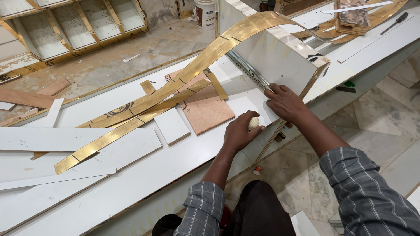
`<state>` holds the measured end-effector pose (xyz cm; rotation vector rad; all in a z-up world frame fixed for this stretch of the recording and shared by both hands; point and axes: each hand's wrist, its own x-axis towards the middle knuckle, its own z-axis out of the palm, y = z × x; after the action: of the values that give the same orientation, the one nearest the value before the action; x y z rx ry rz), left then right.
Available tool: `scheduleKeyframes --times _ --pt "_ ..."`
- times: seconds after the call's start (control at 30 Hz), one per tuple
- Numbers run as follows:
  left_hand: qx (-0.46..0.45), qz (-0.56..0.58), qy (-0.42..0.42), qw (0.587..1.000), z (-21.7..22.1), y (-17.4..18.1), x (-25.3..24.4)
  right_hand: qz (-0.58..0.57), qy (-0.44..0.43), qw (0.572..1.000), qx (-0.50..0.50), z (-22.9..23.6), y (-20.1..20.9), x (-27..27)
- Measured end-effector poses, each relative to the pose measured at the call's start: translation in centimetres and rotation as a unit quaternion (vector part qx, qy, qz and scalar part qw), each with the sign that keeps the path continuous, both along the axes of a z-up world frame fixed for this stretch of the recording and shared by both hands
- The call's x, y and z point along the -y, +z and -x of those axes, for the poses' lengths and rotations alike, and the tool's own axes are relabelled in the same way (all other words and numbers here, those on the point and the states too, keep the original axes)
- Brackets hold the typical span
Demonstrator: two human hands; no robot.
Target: The person sits on the floor and repeatedly applies a white adhesive substance from a small roll onto the edge of a white wooden cabinet frame. The person uses both hands to tear off small pieces of the adhesive and press them onto the wood.
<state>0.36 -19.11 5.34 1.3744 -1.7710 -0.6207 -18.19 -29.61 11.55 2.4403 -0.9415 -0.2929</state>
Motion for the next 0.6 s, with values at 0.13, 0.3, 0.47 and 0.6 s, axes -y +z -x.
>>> scheduleKeyframes --times 0.13,0.3,0.47,0.6 --pt "0.000 -0.006 0.005 1.000 0.1 0.4 -0.2 -0.015 0.008 0.999 0.038 0.0 0.0 -0.2" --pt "-0.003 -0.021 0.005 1.000 0.1 1.0 -0.4 -0.065 -0.014 0.997 0.044 1.9 0.4 -1.6" --pt "-0.008 -0.013 0.004 1.000 0.0 0.9 -0.4 0.028 0.017 0.993 0.110 4.8 -0.1 -4.1" --pt "0.002 -0.011 0.007 1.000 0.2 0.8 -0.4 0.086 0.055 0.992 0.069 4.8 -1.0 -3.7"
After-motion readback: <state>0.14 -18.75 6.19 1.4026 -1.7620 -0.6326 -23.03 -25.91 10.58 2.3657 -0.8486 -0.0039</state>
